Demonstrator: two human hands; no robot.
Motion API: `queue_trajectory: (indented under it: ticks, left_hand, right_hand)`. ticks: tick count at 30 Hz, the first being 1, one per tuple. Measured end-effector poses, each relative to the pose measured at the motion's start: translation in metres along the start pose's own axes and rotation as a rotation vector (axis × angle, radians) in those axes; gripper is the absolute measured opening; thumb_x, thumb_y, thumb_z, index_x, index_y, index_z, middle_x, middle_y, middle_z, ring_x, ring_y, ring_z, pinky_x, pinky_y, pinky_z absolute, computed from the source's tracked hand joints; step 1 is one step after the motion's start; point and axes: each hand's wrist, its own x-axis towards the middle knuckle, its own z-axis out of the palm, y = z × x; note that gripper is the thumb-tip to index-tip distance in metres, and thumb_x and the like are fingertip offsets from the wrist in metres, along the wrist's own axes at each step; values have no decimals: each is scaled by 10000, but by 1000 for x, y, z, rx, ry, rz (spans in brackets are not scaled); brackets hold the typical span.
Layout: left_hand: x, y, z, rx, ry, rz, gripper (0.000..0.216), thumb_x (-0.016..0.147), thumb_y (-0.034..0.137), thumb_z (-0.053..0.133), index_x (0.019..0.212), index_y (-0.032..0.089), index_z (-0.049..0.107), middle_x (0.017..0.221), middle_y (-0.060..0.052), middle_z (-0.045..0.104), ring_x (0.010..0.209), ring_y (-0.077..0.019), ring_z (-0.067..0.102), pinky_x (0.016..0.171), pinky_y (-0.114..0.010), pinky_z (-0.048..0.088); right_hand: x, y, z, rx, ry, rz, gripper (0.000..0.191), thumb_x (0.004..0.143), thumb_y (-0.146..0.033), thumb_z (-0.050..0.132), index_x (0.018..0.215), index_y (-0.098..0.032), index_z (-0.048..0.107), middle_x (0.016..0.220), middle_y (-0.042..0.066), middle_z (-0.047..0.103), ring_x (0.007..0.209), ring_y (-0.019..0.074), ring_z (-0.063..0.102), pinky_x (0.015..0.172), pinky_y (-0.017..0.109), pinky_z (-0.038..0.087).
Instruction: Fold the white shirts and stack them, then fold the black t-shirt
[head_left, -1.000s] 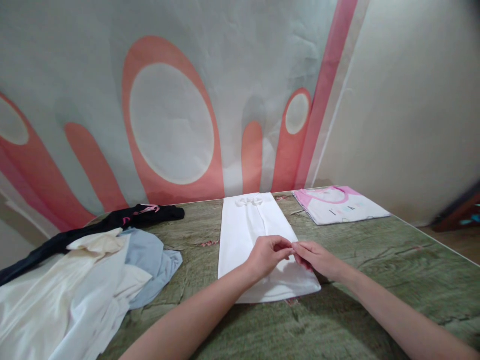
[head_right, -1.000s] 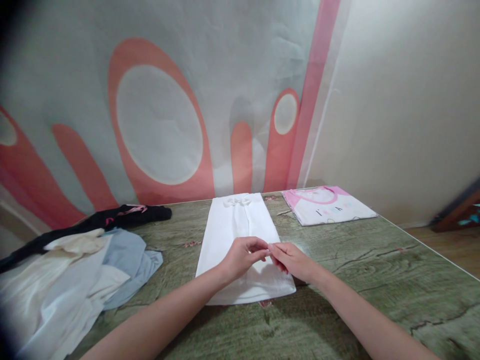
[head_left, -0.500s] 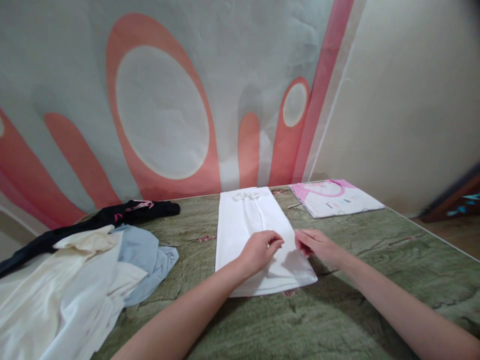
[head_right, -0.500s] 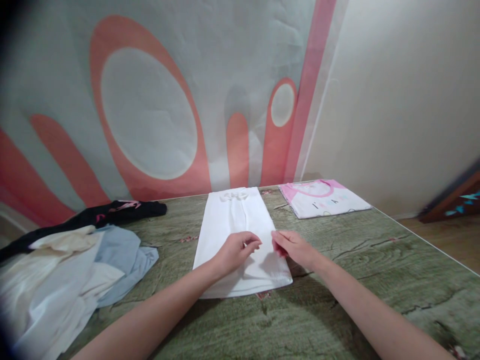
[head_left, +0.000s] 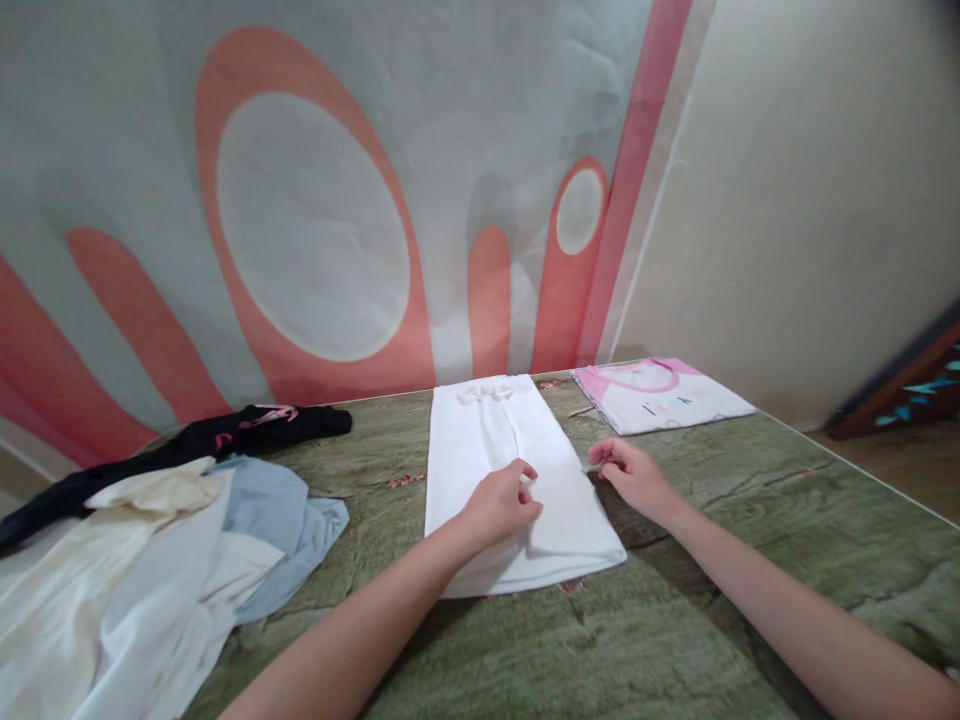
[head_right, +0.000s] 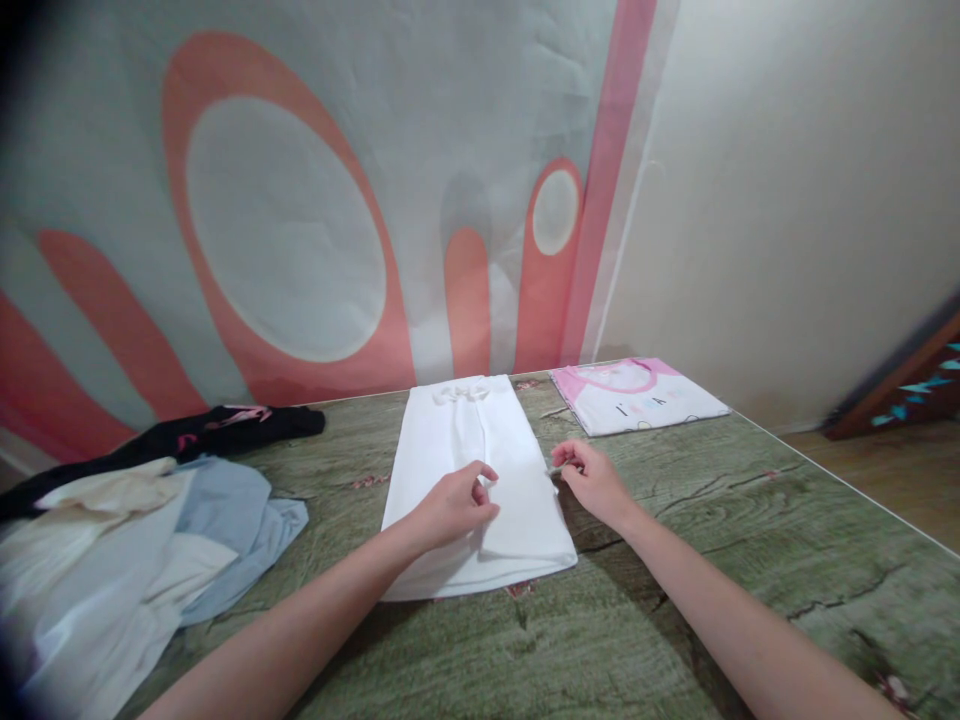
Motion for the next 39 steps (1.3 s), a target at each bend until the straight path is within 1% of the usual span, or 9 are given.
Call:
queue_trajectory:
  ticks: [5,9,10,12,17,20,23,30,39]
  left_hand:
    - [-2,10,-2,-271,-65,-92,226,690,174,529,916,172,512,728,20,564,506,-101,566,419,-180,406]
    - [-3,13,-4,-434,-113,-143,165,680,145,525,845,150,517,797,-9,561,493,-97,574,435,-209,459]
    - [-3,13,-4,-473,-109,-146,160,674,139,532,834,145,517,812,-12,556,505,-94,575,455,-218,476]
    - [-2,11,-5,-541,-93,-146,157,661,126,546,816,138,517,822,-13,546,532,-88,571,499,-234,501]
    - [-1,14,-9,-654,-109,-181,182,645,88,553,817,131,509,782,3,530,519,-74,565,521,-227,497]
    - [-1,17,-12,-700,-101,-218,198,643,80,565,824,130,500,740,15,514,508,-63,550,520,-216,489]
    - [-1,15,-13,-690,-95,-203,221,635,102,599,828,130,495,760,9,509,522,-65,545,519,-220,493]
    - [-2,3,-11,-561,-164,-153,270,631,152,614,871,155,488,819,9,511,495,-85,582,451,-202,470]
    - [-5,5,-6,-374,-275,-128,331,653,120,529,981,163,525,642,46,496,458,-92,564,393,-155,400]
  right_hand:
    - [-19,-40,1,-119,-147,-171,203,775,-295,488,942,-187,531,852,51,591,776,181,556,679,304,462]
    - [-41,-66,12,-255,-309,-392,656,691,-404,619,1257,-181,374,1194,134,486,1093,275,461,907,408,398]
    - [-46,-69,16,-305,-314,-421,759,668,-401,637,1314,-179,307,1260,146,436,1153,294,411,953,433,360]
    - [-53,-71,27,-400,-267,-433,819,666,-339,624,1362,-173,226,1317,151,381,1210,301,349,1000,453,311]
    - [-60,-71,42,-607,-102,-405,736,678,-140,500,1363,-177,235,1257,135,453,1168,288,394,968,454,345]
    - [-64,-72,42,-745,-84,-446,707,675,-108,490,1349,-173,285,1248,139,477,1138,301,417,934,457,363]
    - [-70,-67,36,-883,-68,-462,578,725,-63,448,1291,-163,381,1220,133,511,1082,283,459,881,435,392]
    - [-79,-55,17,-1007,-85,-390,354,799,-16,410,1093,-150,553,1130,95,570,964,224,512,828,354,422]
    - [-79,-48,17,-1151,-129,-383,484,770,20,380,1210,-141,503,1273,85,524,1090,226,492,844,361,440]
